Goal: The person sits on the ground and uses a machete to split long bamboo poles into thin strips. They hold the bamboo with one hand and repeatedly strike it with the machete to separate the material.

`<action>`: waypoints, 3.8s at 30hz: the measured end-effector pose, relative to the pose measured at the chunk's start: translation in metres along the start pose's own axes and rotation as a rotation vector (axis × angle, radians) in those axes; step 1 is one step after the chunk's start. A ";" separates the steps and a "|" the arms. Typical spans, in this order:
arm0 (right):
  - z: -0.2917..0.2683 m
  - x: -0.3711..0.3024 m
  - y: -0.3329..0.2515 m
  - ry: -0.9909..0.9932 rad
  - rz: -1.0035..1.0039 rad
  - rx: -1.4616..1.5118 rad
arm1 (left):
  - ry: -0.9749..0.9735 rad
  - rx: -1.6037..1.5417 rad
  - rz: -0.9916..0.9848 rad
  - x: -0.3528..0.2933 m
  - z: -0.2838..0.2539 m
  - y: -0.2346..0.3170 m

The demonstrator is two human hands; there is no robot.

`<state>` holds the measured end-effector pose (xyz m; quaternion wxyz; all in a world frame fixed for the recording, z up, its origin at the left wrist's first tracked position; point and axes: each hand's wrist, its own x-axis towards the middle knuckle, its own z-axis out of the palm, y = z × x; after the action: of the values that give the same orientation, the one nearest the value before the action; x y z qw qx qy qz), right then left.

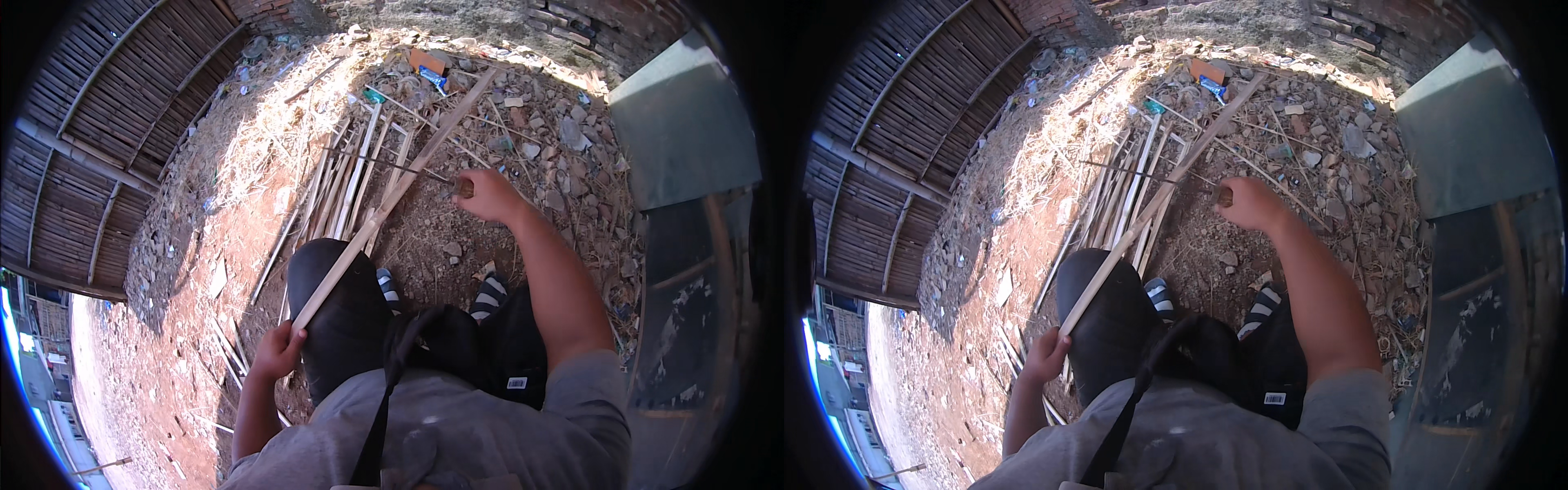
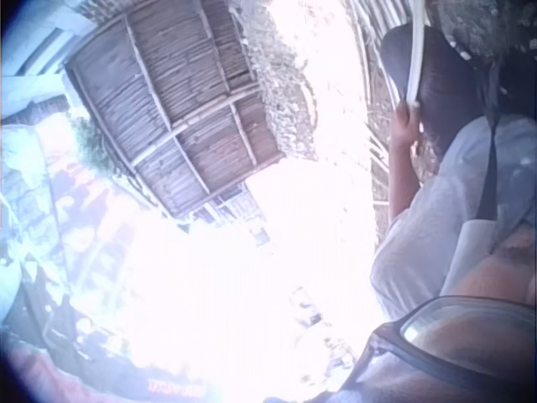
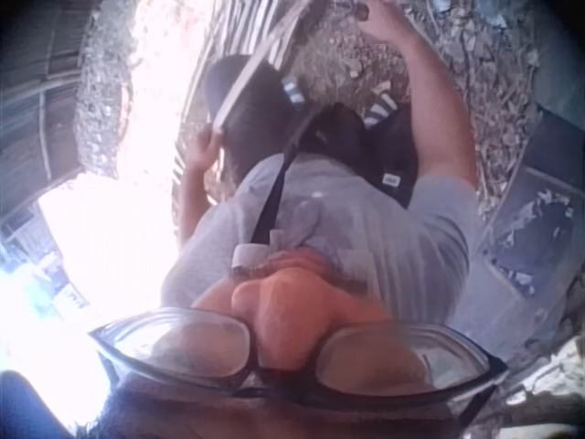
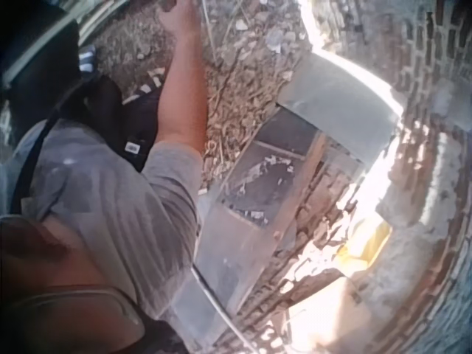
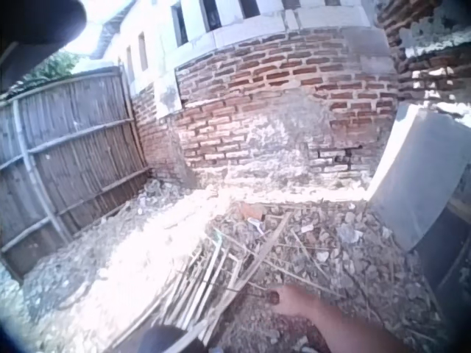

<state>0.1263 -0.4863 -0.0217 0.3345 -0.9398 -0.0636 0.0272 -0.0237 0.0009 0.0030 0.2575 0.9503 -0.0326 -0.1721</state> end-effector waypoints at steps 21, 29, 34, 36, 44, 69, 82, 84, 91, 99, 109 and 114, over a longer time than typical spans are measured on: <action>0.007 -0.003 -0.028 -0.036 -0.073 -0.090 | -0.220 -0.286 -0.130 0.001 -0.014 -0.008; -0.002 0.005 0.010 0.091 0.241 0.141 | -0.040 -0.055 -0.036 -0.002 -0.003 0.001; 0.000 -0.004 -0.012 0.037 0.071 -0.039 | 0.027 0.033 -0.007 -0.002 0.002 0.008; 0.003 -0.010 -0.041 -0.093 -0.024 -0.158 | 0.034 0.045 -0.027 -0.005 0.003 0.010; -0.015 0.002 0.009 0.048 0.181 -0.048 | 0.075 0.143 -0.005 -0.007 -0.003 0.015; -0.002 -0.006 -0.016 -0.093 -0.030 -0.142 | 0.182 0.367 0.019 -0.009 0.017 0.002; 0.013 -0.008 -0.015 -0.034 -0.089 -0.139 | 0.181 0.393 0.044 -0.009 0.013 0.004; -0.004 -0.003 0.012 0.131 0.079 -0.074 | 0.183 0.435 0.030 -0.009 0.003 0.010; -0.046 -0.001 0.004 0.203 0.168 0.141 | 0.176 0.741 0.183 0.009 -0.082 0.016; -0.015 -0.003 -0.027 -0.176 -0.035 0.333 | 0.345 0.994 0.437 0.070 -0.147 0.082; -0.013 -0.006 -0.034 -0.280 -0.040 0.457 | 0.492 1.043 0.701 0.113 -0.184 0.134; -0.007 -0.001 -0.036 -0.044 0.007 0.360 | 0.462 1.065 0.584 0.117 -0.193 0.171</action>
<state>0.1222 -0.4637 0.0065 0.4956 -0.8642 -0.0618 0.0601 0.1567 -0.0724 0.2083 -0.2124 0.9125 -0.3141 0.1535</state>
